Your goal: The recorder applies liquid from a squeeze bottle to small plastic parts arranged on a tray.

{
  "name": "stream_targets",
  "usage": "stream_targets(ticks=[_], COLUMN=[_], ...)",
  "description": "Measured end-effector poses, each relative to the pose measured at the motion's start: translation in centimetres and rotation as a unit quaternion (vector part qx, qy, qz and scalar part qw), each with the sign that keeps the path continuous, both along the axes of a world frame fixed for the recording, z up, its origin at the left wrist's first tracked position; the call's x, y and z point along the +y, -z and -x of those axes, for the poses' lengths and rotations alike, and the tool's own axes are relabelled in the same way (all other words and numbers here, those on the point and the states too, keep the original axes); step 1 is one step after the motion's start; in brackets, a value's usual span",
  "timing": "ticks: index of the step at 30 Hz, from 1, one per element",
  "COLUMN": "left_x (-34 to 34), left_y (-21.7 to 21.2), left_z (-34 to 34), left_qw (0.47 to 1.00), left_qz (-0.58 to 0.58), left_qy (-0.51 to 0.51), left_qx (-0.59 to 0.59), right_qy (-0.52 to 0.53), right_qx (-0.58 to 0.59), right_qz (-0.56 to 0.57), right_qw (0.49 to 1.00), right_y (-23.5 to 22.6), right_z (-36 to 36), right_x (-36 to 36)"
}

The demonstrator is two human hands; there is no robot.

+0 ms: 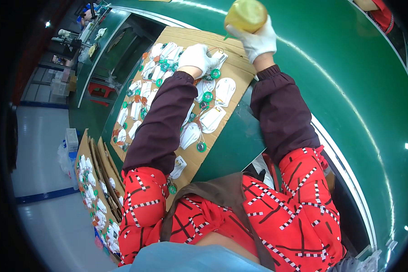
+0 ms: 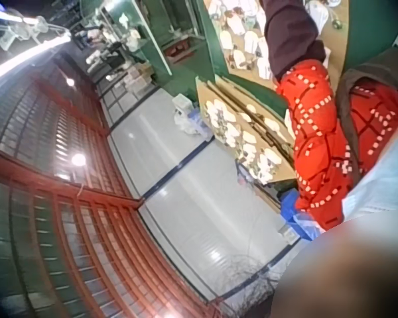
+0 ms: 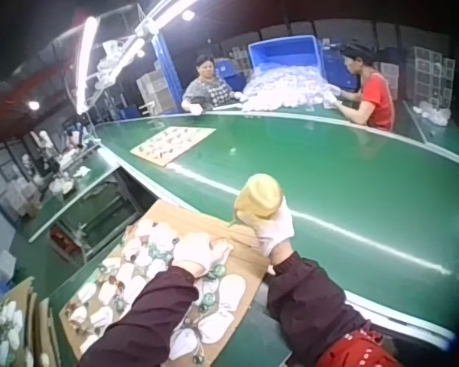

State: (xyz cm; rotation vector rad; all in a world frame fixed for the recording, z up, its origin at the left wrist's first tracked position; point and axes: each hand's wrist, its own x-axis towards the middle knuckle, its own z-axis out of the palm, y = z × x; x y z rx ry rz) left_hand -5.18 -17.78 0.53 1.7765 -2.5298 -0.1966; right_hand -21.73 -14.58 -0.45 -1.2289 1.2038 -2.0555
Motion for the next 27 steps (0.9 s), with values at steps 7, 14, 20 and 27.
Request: stream_targets(ticks=[7, 14, 20, 27], left_x=[0.7, 1.0, 0.5, -0.1], left_y=[-0.5, -0.4, -0.4, 2.1], left_z=[0.6, -0.3, -1.6, -3.4], left_qw=[0.987, 0.989, 0.999, 0.991], left_qz=[0.105, 0.097, 0.017, 0.036], left_qy=[0.004, -0.01, 0.008, 0.127], left_qx=[-0.121, -0.116, -0.045, -0.004], right_qy=[-0.046, -0.021, -0.073, -0.09], right_qx=[-0.43, -0.608, -0.542, -0.546], right_qz=[0.095, 0.036, 0.051, 0.026], right_qw=[0.896, 0.793, 0.836, 0.832], right_y=[1.9, 2.0, 1.6, 1.4], right_z=[5.4, 6.5, 5.2, 4.3], right_x=[-1.6, -1.9, -1.8, -1.6])
